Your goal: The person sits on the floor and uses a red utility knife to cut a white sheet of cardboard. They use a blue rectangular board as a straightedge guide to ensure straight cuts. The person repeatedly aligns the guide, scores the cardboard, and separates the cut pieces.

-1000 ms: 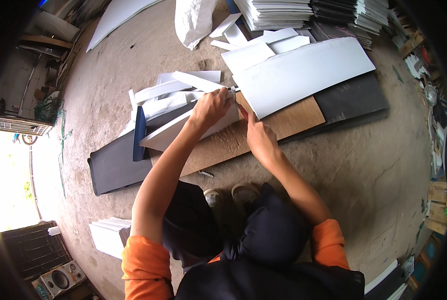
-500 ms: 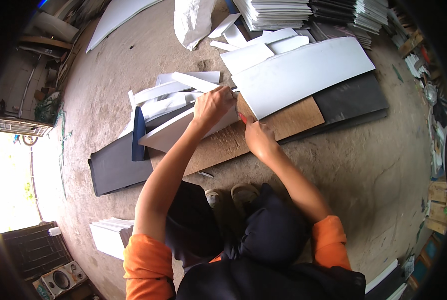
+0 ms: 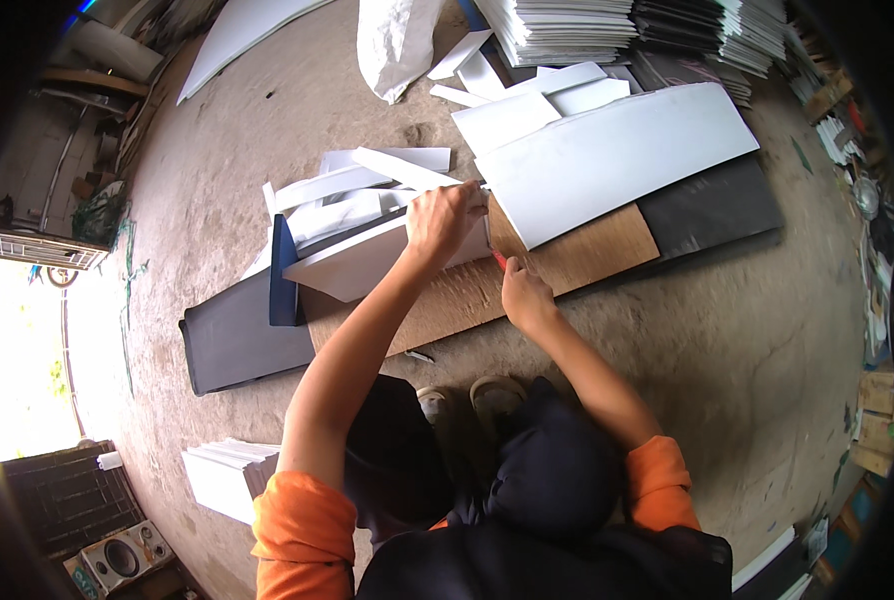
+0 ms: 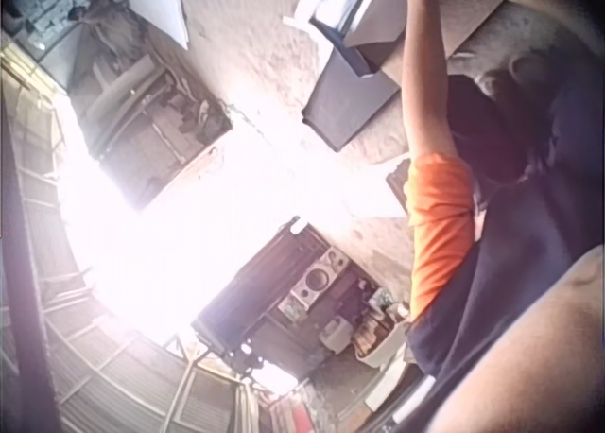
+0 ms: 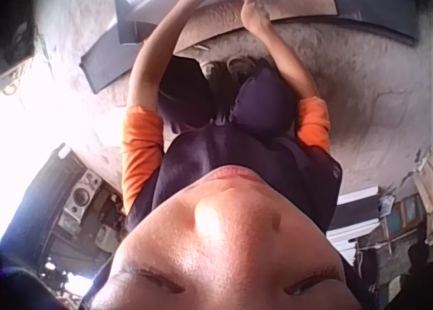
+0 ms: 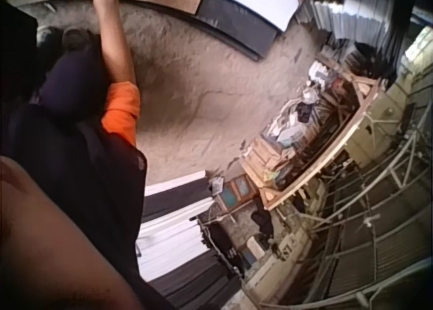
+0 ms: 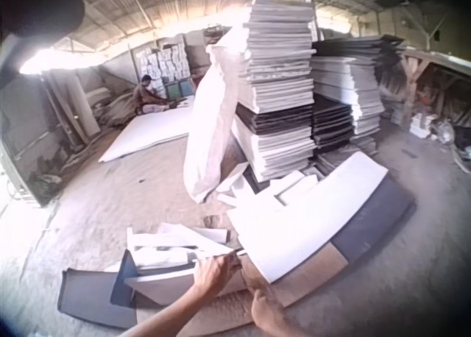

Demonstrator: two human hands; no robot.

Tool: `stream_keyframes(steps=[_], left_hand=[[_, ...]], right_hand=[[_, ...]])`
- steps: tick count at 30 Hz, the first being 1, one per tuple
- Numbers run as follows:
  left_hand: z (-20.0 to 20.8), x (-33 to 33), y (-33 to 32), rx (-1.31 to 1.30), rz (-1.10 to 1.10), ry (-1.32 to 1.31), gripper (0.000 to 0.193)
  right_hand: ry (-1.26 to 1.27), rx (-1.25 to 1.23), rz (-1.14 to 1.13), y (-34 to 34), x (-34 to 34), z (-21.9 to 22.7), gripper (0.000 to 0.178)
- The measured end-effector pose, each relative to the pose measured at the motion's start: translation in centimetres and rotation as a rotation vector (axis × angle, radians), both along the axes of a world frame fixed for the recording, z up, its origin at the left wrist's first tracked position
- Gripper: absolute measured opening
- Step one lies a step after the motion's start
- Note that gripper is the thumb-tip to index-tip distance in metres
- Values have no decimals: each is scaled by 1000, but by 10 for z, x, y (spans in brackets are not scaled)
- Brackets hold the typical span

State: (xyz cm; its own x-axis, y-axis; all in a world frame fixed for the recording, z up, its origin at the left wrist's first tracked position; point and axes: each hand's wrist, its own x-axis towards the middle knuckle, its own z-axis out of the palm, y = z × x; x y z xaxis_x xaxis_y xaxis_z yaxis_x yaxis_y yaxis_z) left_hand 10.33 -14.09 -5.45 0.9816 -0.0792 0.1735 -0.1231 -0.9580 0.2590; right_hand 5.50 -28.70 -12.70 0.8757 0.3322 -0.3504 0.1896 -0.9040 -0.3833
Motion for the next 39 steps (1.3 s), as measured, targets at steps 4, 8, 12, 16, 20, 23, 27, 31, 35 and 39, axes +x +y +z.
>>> stream_keyframes(steps=[4, 8, 12, 16, 20, 23, 27, 31, 35, 39], left_hand=[[0, 1, -7, -9, -5, 47, 23], [0, 1, -7, 2, 11, 46, 24], [0, 1, 0, 11, 21, 0, 24], [13, 5, 8, -48, 69, 5, 23], [0, 3, 0, 49, 73, 52, 19], [-4, -2, -12, -34, 40, -49, 20], [-9, -1, -6, -8, 24, -33, 25], [-4, 1, -10, -34, 26, 17, 27], [-4, 0, -9, -11, 21, 29, 26], [0, -1, -12, -3, 19, 11, 24]], right_hand=[[8, -53, -20, 6, 1, -10, 21], [65, -9, -68, 11, 3, -12, 20], [33, 8, -15, 4, 9, -11, 19], [-61, -1, 26, 5, 13, 9, 19], [-94, 27, -5, 12, 17, 10, 17], [-88, -29, 1, 3, 9, 5, 18], [-55, 12, -14, 3, 6, -3, 19], [52, -72, -54, 9, 13, -9, 20], [112, -59, -99, 20, 15, -19, 21], [111, 1, -135, 15, 8, -46, 23]])
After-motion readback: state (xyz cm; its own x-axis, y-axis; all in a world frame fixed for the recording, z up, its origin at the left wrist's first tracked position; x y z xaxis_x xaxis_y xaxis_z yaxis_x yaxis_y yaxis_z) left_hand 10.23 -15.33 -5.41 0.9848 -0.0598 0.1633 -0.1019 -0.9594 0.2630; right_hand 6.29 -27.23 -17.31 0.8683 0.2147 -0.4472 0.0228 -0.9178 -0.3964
